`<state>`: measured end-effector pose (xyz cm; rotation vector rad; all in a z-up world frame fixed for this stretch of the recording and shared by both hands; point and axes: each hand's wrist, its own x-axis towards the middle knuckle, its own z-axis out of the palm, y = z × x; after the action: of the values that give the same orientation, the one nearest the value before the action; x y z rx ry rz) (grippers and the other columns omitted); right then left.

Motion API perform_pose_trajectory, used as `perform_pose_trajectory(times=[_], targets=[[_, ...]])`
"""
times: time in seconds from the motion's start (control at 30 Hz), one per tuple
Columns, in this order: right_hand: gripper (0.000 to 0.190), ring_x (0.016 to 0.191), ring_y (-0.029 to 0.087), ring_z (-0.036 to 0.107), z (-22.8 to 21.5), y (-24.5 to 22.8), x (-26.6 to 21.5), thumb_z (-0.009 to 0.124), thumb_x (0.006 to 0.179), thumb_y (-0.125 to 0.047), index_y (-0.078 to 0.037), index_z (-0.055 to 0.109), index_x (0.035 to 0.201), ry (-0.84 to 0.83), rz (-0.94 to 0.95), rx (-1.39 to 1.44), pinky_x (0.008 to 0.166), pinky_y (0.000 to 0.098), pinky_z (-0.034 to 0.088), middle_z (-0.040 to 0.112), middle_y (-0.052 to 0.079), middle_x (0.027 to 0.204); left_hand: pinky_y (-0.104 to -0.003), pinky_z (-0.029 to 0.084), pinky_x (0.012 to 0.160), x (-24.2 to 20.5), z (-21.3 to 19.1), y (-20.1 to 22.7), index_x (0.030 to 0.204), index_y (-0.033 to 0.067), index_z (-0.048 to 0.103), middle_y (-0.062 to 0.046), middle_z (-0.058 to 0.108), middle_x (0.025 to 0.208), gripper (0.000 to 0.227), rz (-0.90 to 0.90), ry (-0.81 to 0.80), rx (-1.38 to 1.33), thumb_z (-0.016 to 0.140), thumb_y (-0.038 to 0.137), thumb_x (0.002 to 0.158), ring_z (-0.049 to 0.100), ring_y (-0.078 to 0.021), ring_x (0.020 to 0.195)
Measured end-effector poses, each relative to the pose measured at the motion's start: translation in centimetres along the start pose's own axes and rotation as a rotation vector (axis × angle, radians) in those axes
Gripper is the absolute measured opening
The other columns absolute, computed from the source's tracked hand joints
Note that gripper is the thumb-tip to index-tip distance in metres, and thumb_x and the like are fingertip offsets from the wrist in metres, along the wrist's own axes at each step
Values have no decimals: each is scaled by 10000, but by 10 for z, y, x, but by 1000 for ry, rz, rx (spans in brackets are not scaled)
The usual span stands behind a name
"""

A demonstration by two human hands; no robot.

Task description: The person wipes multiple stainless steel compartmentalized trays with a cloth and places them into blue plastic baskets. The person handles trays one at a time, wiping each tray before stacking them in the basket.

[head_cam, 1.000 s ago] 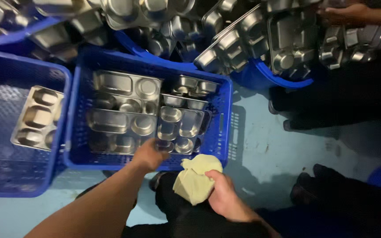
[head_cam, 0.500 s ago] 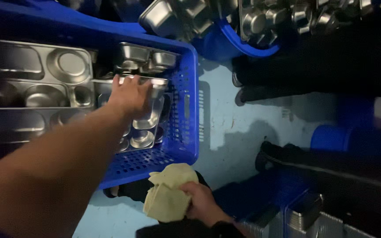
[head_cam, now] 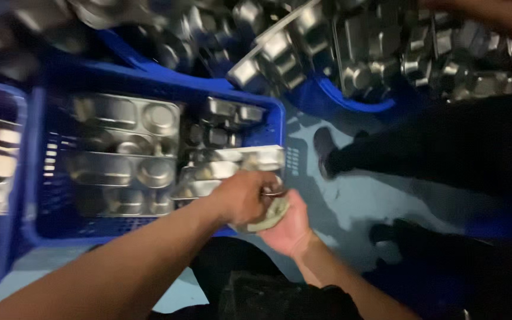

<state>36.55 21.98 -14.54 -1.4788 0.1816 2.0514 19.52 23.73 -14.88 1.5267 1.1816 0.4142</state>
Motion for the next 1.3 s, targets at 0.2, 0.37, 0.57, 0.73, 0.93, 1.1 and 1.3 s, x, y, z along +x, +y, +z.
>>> perform_pose_trajectory(times=[0.2,0.37,0.57,0.73,0.93,1.1,1.3], targets=[[564,1182,308,634,83,-34,-47,401,993,-503,-104,598,1338,-260,-66,-281,992,455,525,639,128,1326,-538,261,1116,-45,-65,47,1405,184,452,-142,430,1510,918,238,180,-72,923,397,646,375,-412,1425],[484,1177,282,643,157,-39,-77,486,1023,-337,-88,565,1431,-423,-511,-647,972,403,519,635,153,1342,-430,365,1153,-49,-115,68,1554,117,170,-181,423,1521,1071,264,396,-650,805,465,765,446,-372,1431],[658,1574,382,148,205,20,-146,600,1017,-255,-151,340,1612,-586,-1394,-1507,1222,432,215,73,234,1732,-461,538,990,-77,-178,76,1380,49,586,-204,675,1259,795,111,260,-1496,497,669,890,667,-356,1109],[628,1578,383,261,234,25,-143,598,1010,-252,-202,357,1588,-462,-1598,-1445,1250,461,274,218,213,1698,-451,540,960,-110,-200,84,1272,139,661,-130,735,1171,704,43,125,-1454,494,678,851,710,-305,1045],[757,1367,292,540,251,57,-127,607,883,-377,-208,311,1559,-164,-1080,-1148,1103,423,434,510,129,1507,-431,546,928,-123,-207,76,1219,100,682,-115,743,1130,678,83,198,-1368,556,658,856,705,-286,1015],[614,1424,325,522,226,89,-140,694,933,-303,-122,480,1480,-160,-1524,-1730,1198,475,339,583,149,1490,-434,538,803,-120,-235,55,1068,152,662,-71,693,944,540,-31,476,-1275,597,647,864,660,-260,864],[659,1331,304,560,229,111,-135,693,902,-312,-94,458,1478,-197,-1393,-1345,1073,424,447,571,191,1452,-435,550,742,-121,-248,48,1048,131,684,-77,705,917,595,100,420,-1423,618,674,815,665,-263,802]])
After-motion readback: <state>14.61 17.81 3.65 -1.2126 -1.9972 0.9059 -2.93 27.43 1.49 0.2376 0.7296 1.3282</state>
